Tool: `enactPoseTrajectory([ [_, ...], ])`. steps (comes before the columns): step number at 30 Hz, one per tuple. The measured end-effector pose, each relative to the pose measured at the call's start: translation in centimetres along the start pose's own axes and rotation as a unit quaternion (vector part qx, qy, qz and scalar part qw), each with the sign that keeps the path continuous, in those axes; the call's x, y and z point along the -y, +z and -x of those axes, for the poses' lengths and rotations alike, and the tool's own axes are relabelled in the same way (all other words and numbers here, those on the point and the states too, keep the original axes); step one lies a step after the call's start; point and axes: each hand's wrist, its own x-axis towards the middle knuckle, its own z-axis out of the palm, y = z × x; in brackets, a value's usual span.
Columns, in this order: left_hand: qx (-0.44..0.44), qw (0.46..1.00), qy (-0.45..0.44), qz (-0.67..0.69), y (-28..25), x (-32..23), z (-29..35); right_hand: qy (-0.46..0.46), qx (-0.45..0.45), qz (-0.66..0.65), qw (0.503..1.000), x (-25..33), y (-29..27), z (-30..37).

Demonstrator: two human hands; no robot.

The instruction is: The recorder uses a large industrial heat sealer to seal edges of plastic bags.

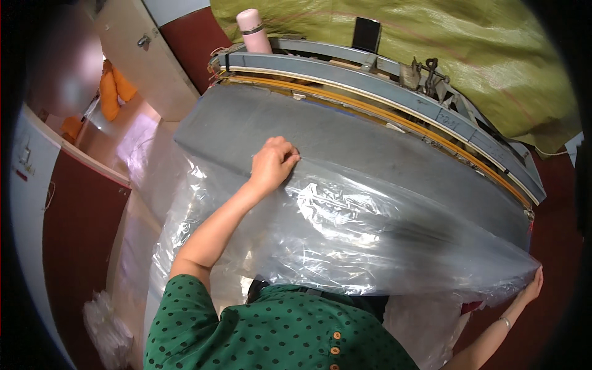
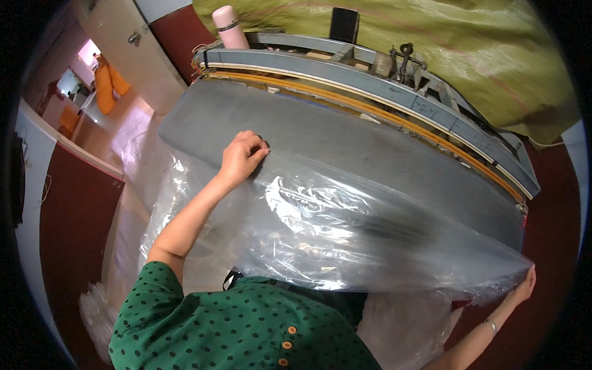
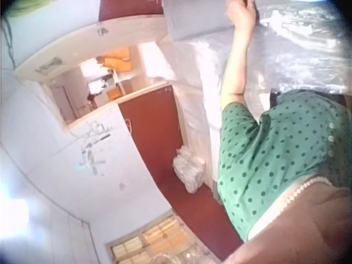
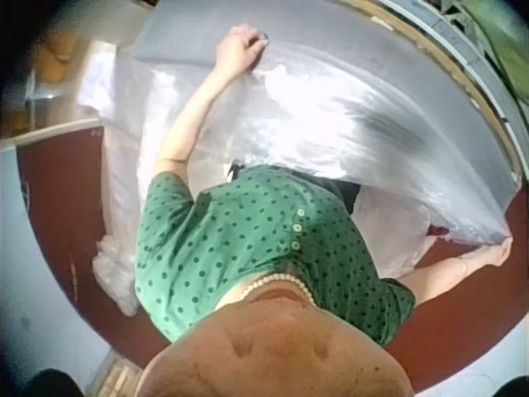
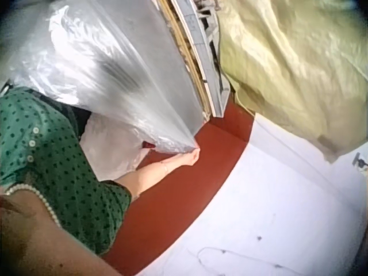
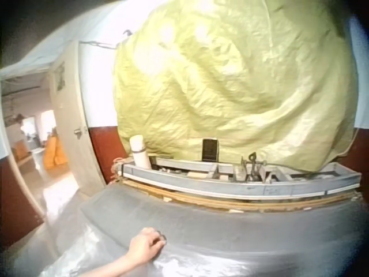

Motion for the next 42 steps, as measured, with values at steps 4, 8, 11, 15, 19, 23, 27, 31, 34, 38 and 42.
enactPoseTrajectory([
  [4,-0.126,0.943,-0.082,0.296,0.9,-0.1,-3.1,0.043,0.048,-0.111,0.992,-2.0,2.5,-4.8],
  [8,-0.204,0.873,-0.181,0.405,-0.5,1.4,-7.8,-0.197,-0.020,0.257,0.946,-3.4,13.3,-1.8],
  [11,-0.234,0.939,-0.127,0.219,4.4,6.6,-12.5,-0.157,0.035,0.081,0.984,-10.5,15.9,-5.5],
  [15,-0.281,0.932,-0.136,0.185,4.9,11.3,-14.5,-0.130,0.056,0.056,0.988,-8.0,23.5,-0.2],
  [19,-0.247,0.916,-0.133,0.287,5.5,10.7,-15.9,-0.193,0.001,0.084,0.978,-7.9,23.7,-1.1],
  [23,-0.275,0.914,-0.151,0.257,6.0,11.2,-16.2,-0.242,-0.069,0.170,0.953,-7.6,23.5,-1.1],
  [27,-0.341,0.878,-0.180,0.284,4.8,13.4,-16.3,-0.025,0.027,-0.014,0.999,-4.6,23.7,0.1],
  [31,-0.373,0.794,-0.195,0.438,4.3,10.8,-16.0,-0.056,0.017,-0.073,0.996,-5.3,23.2,0.0],
  [34,-0.086,0.939,-0.265,0.202,0.9,10.4,-15.0,-0.059,0.055,-0.059,0.995,-5.8,22.5,-0.4],
  [38,-0.001,0.980,-0.198,-0.001,-1.8,9.8,-13.6,-0.213,0.072,0.077,0.971,-4.2,20.1,0.8],
  [42,0.036,0.961,-0.126,0.243,-1.3,7.3,-10.9,-0.217,0.029,0.136,0.966,-0.9,13.7,2.8],
])
